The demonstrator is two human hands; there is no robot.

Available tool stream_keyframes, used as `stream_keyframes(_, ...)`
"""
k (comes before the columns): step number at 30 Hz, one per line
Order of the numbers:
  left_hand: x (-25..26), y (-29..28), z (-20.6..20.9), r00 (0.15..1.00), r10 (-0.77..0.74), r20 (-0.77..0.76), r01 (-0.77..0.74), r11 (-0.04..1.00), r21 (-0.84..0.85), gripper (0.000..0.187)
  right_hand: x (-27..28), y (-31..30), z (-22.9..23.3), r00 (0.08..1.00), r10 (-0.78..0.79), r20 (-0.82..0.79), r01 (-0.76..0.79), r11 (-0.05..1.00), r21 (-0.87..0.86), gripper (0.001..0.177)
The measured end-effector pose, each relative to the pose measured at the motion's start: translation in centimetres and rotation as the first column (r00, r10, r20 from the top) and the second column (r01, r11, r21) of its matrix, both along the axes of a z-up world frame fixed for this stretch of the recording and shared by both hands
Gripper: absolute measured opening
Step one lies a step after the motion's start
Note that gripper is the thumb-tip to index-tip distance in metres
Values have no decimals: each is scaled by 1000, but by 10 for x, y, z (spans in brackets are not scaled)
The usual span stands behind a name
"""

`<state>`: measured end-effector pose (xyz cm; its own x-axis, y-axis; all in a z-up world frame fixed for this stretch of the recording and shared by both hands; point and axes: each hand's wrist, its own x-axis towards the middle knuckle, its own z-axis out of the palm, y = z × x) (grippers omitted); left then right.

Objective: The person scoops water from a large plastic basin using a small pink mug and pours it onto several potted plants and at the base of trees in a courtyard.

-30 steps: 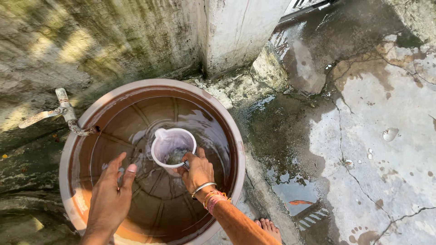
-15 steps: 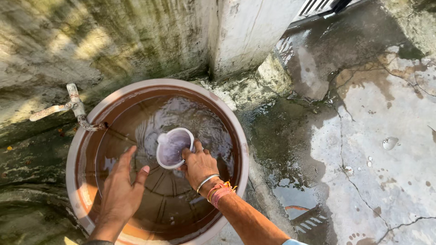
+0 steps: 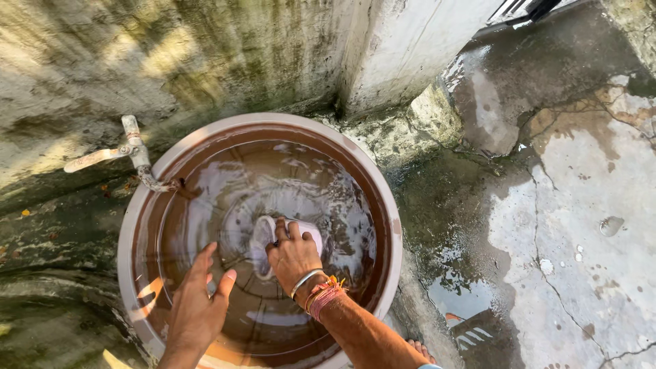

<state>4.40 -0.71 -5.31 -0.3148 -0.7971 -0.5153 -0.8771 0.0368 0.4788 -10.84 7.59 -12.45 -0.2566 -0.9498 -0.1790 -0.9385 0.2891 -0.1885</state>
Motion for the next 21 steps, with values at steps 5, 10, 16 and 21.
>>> stream_keyframes(5,5,1,15,999,41,-15,-41,999,9,68,-2,18,17,926,-174,334,200,979,-43,38)
stream_keyframes(10,1,-1,38,995,91,-26,-90,995,42,67,-11,37,40,860,-66,505,220,943,-251,36)
stream_keyframes(16,3,-8,71,971,186,-152,-185,983,23,68,-22,51,102,816,81,573,239,855,-460,31)
stream_keyframes(21,0,-9,118,774,413,-479,-388,908,156,66,-36,59,193,817,125,563,248,805,-539,29)
